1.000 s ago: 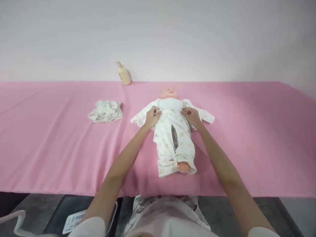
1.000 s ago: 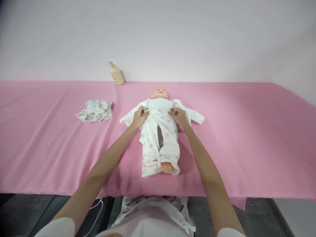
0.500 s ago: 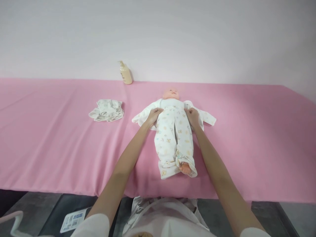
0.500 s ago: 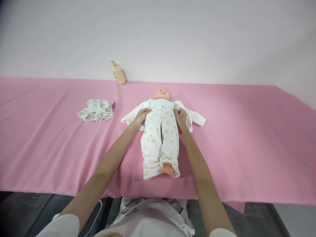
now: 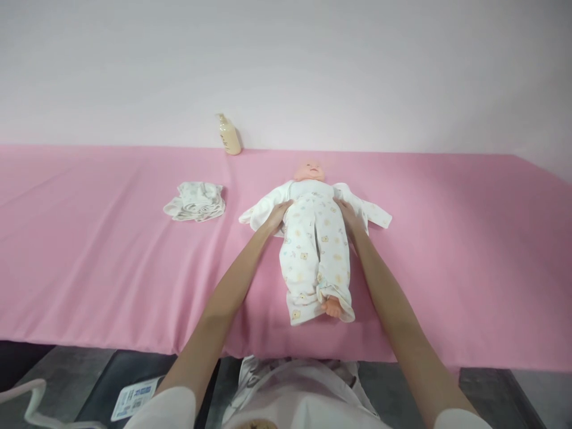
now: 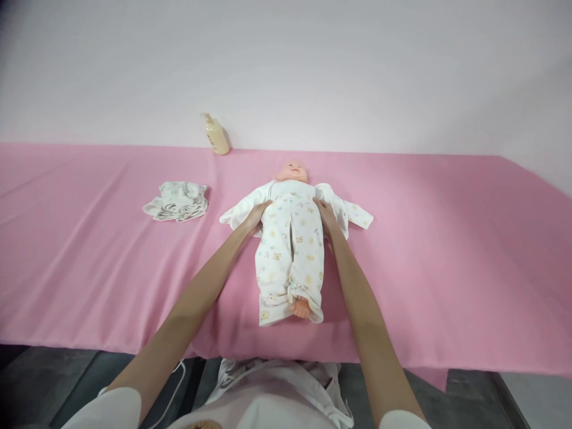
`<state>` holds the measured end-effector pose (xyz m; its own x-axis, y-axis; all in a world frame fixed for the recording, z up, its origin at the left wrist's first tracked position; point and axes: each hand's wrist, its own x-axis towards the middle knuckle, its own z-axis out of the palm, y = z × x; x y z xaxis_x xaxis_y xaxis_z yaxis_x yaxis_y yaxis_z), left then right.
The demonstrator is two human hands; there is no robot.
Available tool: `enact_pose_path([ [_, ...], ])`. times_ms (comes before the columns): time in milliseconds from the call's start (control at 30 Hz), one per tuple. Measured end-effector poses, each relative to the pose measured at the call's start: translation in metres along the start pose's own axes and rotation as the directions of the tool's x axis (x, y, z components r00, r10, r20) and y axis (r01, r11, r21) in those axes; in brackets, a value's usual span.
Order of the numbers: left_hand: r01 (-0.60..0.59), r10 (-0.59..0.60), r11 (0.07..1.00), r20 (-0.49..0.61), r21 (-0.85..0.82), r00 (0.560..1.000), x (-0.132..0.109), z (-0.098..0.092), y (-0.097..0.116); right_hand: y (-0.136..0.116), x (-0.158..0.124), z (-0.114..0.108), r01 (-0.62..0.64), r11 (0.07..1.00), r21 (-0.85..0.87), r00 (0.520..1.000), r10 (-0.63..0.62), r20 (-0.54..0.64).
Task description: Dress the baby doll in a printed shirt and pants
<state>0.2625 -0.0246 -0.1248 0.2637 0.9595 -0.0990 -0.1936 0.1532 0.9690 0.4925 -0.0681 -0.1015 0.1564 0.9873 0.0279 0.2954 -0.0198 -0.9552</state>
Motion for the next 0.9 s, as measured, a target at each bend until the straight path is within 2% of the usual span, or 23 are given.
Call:
enact_pose_path([
  [133,0.031,-0.03,0.983,0.009,-0.179,1.0,-0.003,0.009,-0.005,-0.014,-0.009,-0.001,-0.137,0.982,0.131,0.99,0.132,0.043],
  [233,0.035,-0.03,0.979,0.028,-0.199,0.999,-0.006,0.013,-0.004,-0.02,-0.012,-0.002,-0.177,0.956,0.235,0.979,0.148,0.138],
  [467,-0.187,0.184,0.98,0.039,0.065,0.982,-0.007,0.009,0.001,-0.01,-0.004,-0.005,-0.268,0.891,0.368,0.949,0.179,0.258],
  [567,-0.234,0.23,0.958,0.046,0.163,0.972,-0.007,0.004,0.007,-0.006,0.001,-0.01,-0.267,0.889,0.371,0.94,0.157,0.301],
  [633,-0.27,0.265,0.929,0.058,0.252,0.963,-0.008,0.0,0.015,-0.006,0.004,-0.016,-0.224,0.916,0.332,0.946,0.122,0.3],
  [700,-0.366,0.36,0.811,0.103,0.456,0.927,-0.009,-0.004,0.024,-0.007,0.008,-0.023,-0.155,0.953,0.259,0.957,0.08,0.279],
  [800,-0.479,0.508,0.439,0.229,0.76,0.83,-0.009,-0.011,0.037,-0.01,0.014,-0.03,0.084,0.994,0.064,0.984,-0.093,0.153],
  [833,-0.483,0.512,0.361,0.263,0.798,0.817,-0.009,-0.013,0.04,-0.011,0.016,-0.03,0.179,0.984,-0.019,0.979,-0.176,0.107],
  [900,-0.476,0.464,0.327,0.3,0.816,0.834,-0.006,-0.016,0.041,-0.012,0.02,-0.03,0.331,0.925,-0.185,0.944,-0.323,0.071],
])
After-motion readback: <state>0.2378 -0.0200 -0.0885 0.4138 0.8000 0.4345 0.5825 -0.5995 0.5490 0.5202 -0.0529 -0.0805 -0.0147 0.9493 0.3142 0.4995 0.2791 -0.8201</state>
